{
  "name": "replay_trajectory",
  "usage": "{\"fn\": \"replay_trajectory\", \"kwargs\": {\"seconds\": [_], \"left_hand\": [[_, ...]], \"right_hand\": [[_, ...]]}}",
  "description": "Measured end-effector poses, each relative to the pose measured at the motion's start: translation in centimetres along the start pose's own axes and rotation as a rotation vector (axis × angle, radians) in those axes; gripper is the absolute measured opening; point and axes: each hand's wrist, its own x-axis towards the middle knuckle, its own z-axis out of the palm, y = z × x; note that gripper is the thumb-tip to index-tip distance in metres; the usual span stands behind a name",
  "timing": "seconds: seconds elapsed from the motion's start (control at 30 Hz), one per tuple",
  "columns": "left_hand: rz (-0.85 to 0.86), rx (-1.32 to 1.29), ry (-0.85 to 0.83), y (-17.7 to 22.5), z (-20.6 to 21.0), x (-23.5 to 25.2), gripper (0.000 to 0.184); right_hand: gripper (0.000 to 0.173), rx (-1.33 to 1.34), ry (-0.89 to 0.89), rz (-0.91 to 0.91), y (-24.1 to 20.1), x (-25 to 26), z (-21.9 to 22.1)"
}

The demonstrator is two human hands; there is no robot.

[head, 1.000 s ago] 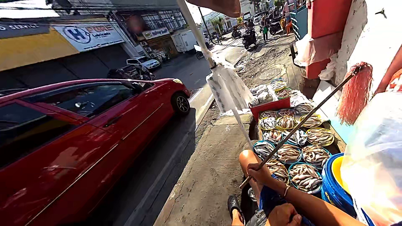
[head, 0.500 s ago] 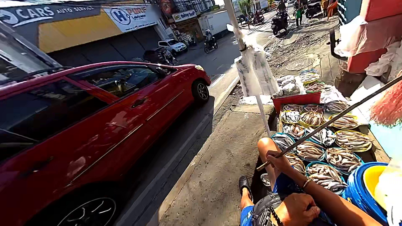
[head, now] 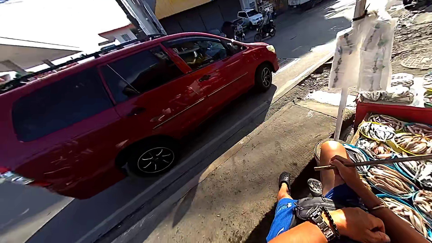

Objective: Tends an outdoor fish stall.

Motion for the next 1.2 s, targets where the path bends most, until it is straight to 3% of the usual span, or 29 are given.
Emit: {"fn": "replay_trajectory", "kwargs": {"seconds": [0.7, 1.03, 1.2], "left_hand": [[-0.012, -0.014, 0.016, -0.8, 0.8, 0.4, 0.026], [-0.108, 0.013, -0.021, 3.0, -1.0, -1.4, 0.031], [-0.010, -0.015, 0.065, 0.3, 0.4, -0.4, 0.027]], "right_hand": [[0.020, -0.010, -0.001, -0.003, -0.1, -0.2, 0.0], [0.020, -0.030, 0.003, -0.015, -0.5, -0.3, 0.1], [0.020, -0.040, -0.006, -0.008, -0.4, -0.3, 0.0]]}}
